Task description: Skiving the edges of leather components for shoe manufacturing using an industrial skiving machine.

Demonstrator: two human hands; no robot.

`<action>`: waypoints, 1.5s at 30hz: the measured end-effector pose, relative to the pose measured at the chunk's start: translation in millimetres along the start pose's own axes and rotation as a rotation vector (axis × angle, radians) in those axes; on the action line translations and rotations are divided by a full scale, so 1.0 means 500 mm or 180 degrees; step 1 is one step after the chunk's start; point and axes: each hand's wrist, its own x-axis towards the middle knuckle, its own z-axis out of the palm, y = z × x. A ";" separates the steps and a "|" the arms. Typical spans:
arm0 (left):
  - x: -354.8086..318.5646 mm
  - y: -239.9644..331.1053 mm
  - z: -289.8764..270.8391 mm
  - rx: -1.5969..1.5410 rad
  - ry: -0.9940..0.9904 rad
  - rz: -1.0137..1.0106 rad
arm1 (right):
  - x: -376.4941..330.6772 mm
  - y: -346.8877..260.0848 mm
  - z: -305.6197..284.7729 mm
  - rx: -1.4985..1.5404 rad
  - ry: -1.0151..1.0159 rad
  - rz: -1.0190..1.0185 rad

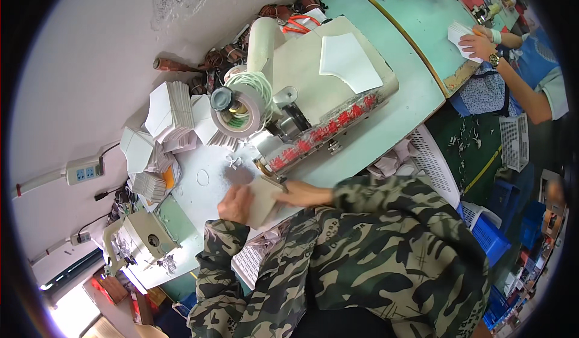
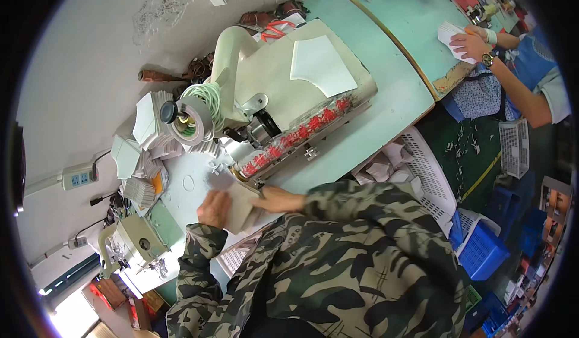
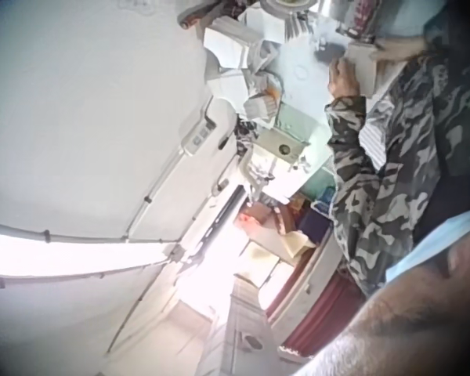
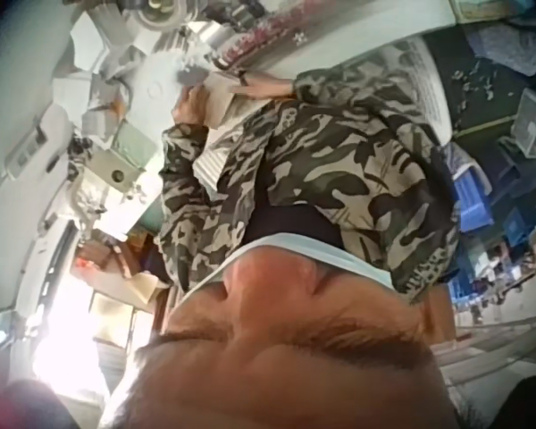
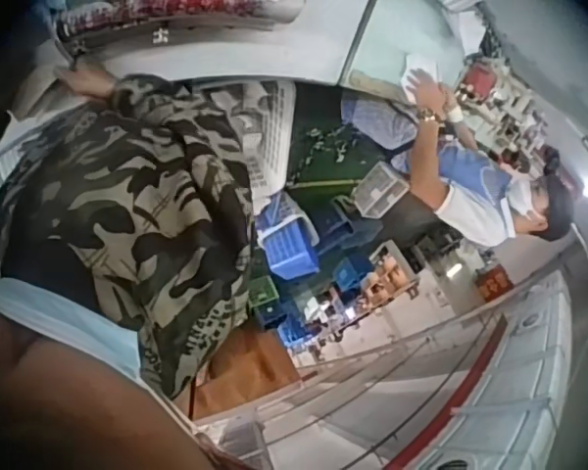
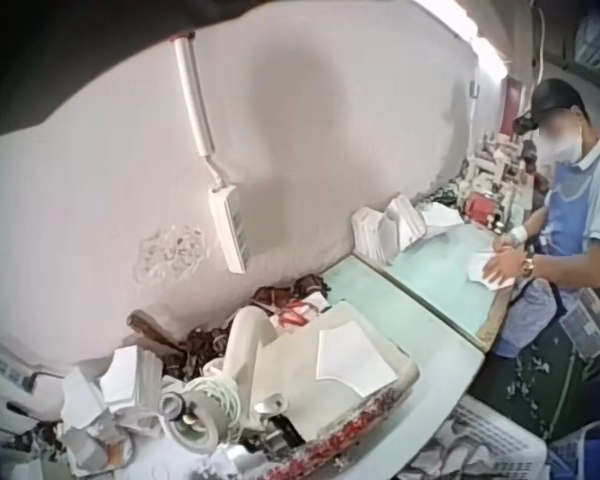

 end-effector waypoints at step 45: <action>0.299 0.047 -0.047 -0.1680 -0.1687 -0.0490 | -0.134 -0.123 -0.173 0.1306 0.1160 -0.0176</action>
